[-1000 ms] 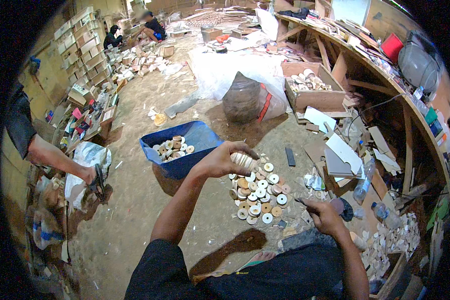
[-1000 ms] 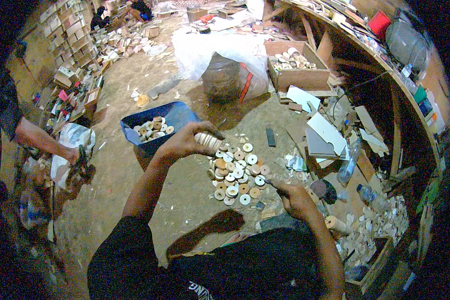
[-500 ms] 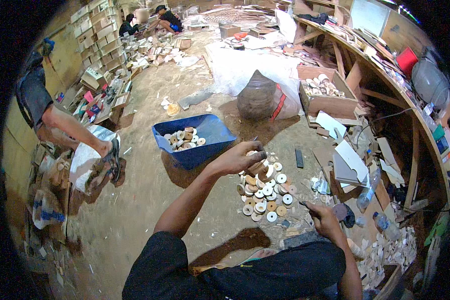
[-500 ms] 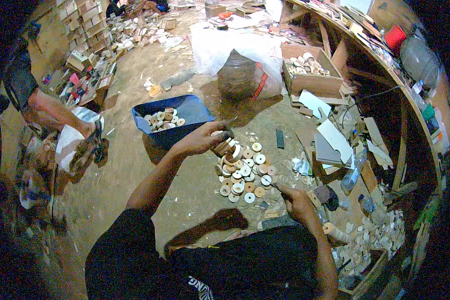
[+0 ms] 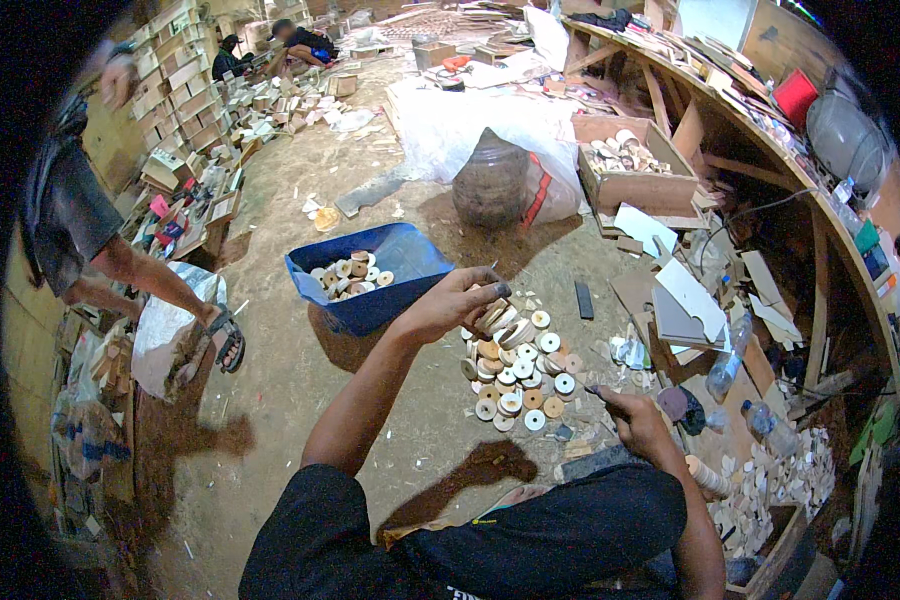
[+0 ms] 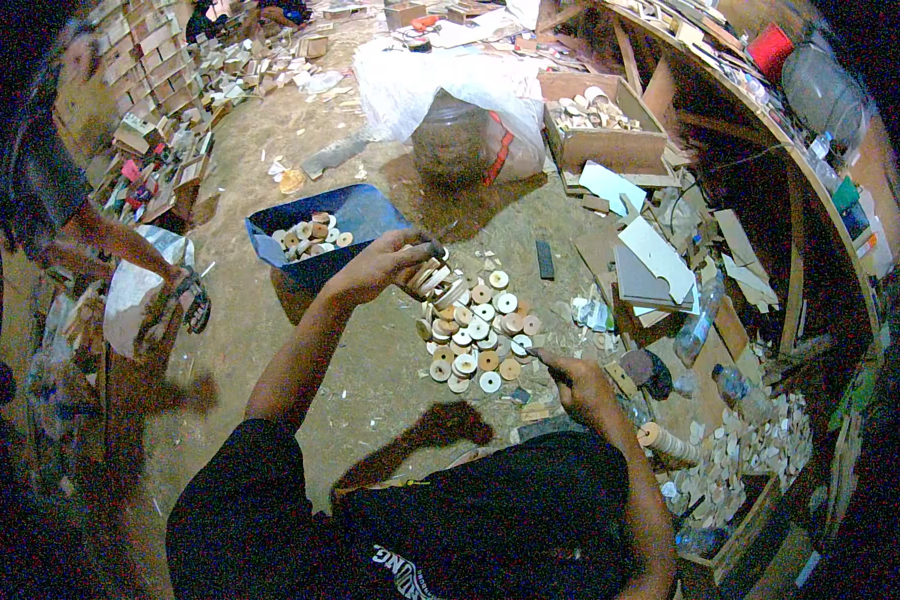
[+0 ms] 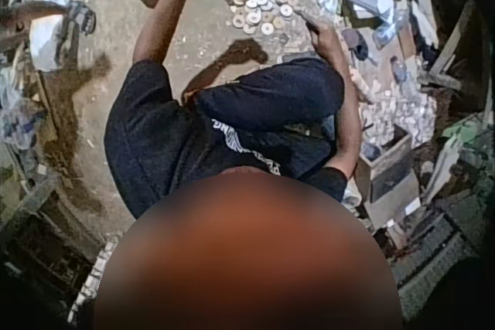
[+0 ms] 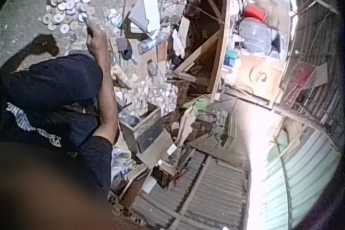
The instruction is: The person picks up small wooden discs from a pile on the floor and stacks them onto a vertical rod. After stacking, the person uses a brush to apply a dark substance to the stacked discs.
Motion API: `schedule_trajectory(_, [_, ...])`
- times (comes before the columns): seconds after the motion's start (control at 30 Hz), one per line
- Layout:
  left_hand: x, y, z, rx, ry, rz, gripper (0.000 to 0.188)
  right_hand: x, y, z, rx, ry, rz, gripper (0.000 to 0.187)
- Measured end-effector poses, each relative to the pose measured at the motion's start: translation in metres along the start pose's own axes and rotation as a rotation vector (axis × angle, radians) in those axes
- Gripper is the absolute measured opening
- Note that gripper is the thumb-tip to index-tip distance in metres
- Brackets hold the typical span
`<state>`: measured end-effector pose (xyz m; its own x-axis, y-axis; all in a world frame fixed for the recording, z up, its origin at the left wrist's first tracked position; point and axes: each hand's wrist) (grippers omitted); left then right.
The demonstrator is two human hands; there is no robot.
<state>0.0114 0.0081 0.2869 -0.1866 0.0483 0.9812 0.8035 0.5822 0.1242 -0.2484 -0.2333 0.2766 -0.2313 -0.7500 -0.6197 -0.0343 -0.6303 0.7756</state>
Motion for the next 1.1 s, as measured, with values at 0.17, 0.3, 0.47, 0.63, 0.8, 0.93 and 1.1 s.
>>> schedule_trajectory(0.17, [0.003, 0.0, -0.003, 0.021, 0.003, 0.141, 0.032, -0.003, 0.001, 0.002, 0.006, -0.008, -0.004, 0.043])
schedule_trajectory(0.3, [0.002, -0.004, -0.004, 0.099, -0.05, 0.008, 0.035, -0.003, 0.002, 0.002, 0.017, 0.035, -0.045, 0.043])
schedule_trajectory(0.47, [0.001, -0.004, -0.004, 0.109, -0.041, 0.078, 0.038, 0.002, -0.001, 0.002, -0.005, -0.017, -0.013, 0.046])
schedule_trajectory(0.63, [0.001, -0.002, -0.006, 0.1, -0.045, 0.074, 0.038, 0.008, -0.003, 0.003, 0.05, 0.06, -0.035, 0.047])
schedule_trajectory(0.8, [0.006, -0.003, -0.007, 0.069, -0.065, 0.022, 0.037, 0.01, -0.003, 0.002, 0.027, 0.047, -0.034, 0.047])
schedule_trajectory(0.93, [0.015, -0.006, -0.004, 0.072, -0.058, -0.039, 0.039, 0.008, -0.003, 0.002, 0.033, 0.052, -0.028, 0.045])
schedule_trajectory(1.1, [0.023, -0.007, -0.007, 0.074, -0.013, -0.146, 0.039, 0.005, -0.003, 0.004, 0.059, 0.097, -0.049, 0.044])
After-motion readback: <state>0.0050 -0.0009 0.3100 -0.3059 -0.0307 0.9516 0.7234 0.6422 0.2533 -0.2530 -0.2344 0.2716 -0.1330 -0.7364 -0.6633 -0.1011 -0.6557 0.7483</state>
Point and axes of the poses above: each hand's wrist, its own z-axis away from the middle knuckle, its own y-axis out of the back of the hand, x = y × z, and after that the axes turned 9 degrees about -y, right-handed
